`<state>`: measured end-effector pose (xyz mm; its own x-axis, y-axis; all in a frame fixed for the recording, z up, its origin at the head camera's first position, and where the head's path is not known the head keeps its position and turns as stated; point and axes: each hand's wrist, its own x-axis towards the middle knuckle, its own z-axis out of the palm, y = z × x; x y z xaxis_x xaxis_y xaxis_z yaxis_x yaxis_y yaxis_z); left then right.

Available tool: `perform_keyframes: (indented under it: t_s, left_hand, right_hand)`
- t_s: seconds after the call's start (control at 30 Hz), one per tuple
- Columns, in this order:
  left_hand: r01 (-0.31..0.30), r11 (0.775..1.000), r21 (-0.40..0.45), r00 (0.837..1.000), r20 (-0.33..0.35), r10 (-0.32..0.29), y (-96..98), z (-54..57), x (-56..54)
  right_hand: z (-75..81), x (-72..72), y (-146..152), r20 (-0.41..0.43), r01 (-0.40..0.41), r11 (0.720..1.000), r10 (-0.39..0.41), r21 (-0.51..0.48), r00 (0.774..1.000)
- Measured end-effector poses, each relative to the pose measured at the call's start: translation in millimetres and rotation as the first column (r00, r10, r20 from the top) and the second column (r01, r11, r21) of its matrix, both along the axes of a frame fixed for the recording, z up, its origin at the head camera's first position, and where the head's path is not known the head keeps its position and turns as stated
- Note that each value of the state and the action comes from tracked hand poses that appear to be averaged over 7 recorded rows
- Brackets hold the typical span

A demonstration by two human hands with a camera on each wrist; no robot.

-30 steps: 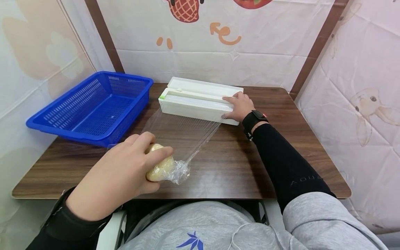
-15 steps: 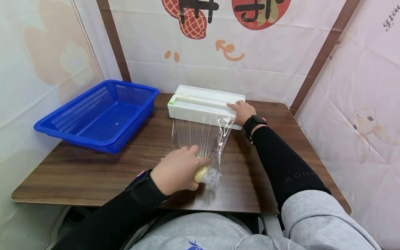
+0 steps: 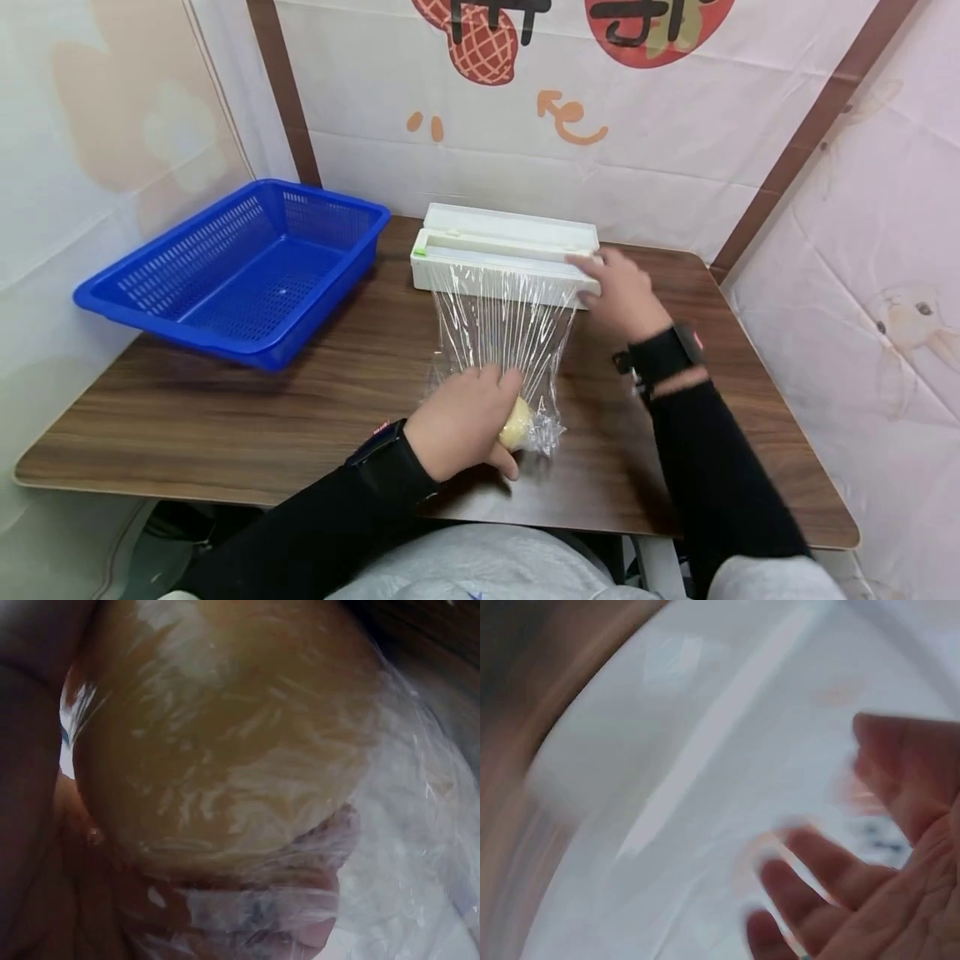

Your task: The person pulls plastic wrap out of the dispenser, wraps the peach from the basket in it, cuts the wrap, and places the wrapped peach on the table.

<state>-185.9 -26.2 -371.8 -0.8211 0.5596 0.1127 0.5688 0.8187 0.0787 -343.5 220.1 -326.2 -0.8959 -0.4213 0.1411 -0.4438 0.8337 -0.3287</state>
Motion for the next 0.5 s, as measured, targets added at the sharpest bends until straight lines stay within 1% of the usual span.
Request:
perform_keyframes:
  t_s: [0.03,0.1,0.13,0.17,0.2,0.27,0.33,0.37,0.43,0.5]
  left_hand:
    - [-0.002,1.000,0.024,1.000,0.025,0.001,-2.2,1.7,0.2]
    - [0.000,0.997,0.074,0.997,0.072,-0.006,-9.5,5.7,0.8]
    - [0.000,0.994,0.111,0.996,0.090,-0.010,-13.9,7.8,1.4]
    - [0.001,0.990,0.143,0.996,0.093,-0.014,-18.3,9.1,1.7]
    - [0.004,0.985,0.172,0.996,0.085,-0.019,-22.4,10.0,2.3]
    - [0.021,0.979,0.200,0.999,0.038,-0.030,-28.0,9.9,2.4]
    - [0.017,0.976,0.219,1.000,-0.010,-0.015,-30.6,9.0,2.0]
    - [0.010,0.976,0.217,1.000,-0.030,-0.003,-31.0,8.1,2.0]
    - [-0.006,0.975,0.222,0.999,-0.034,0.014,-30.6,6.0,3.1]
    - [-0.033,0.971,0.239,0.999,-0.012,0.037,-29.3,3.4,5.7]
  right_hand:
    - [-1.2,23.3,-4,-0.023,-0.040,0.997,0.039,-0.068,0.999]
    - [-7.5,67.6,-16,-0.017,-0.133,0.976,0.132,-0.170,0.991]
    - [-12.0,87.1,-21,-0.012,-0.180,0.965,0.181,-0.190,0.983]
    - [-16.6,103.3,-27,-0.006,-0.214,0.958,0.217,-0.189,0.976]
    - [-21.0,116.2,-33,0.001,-0.240,0.954,0.245,-0.181,0.970]
    - [-27.6,130.4,-44,0.012,-0.281,0.946,0.286,-0.164,0.958]
    - [-31.3,133.8,-53,0.003,-0.297,0.945,0.301,-0.133,0.954]
    - [-31.6,134.1,-56,0.009,-0.293,0.949,0.296,-0.120,0.955]
    - [-33.8,134.3,-59,0.034,-0.290,0.952,0.295,-0.100,0.955]
    - [-36.9,136.8,-57,0.060,-0.290,0.955,0.294,-0.066,0.954]
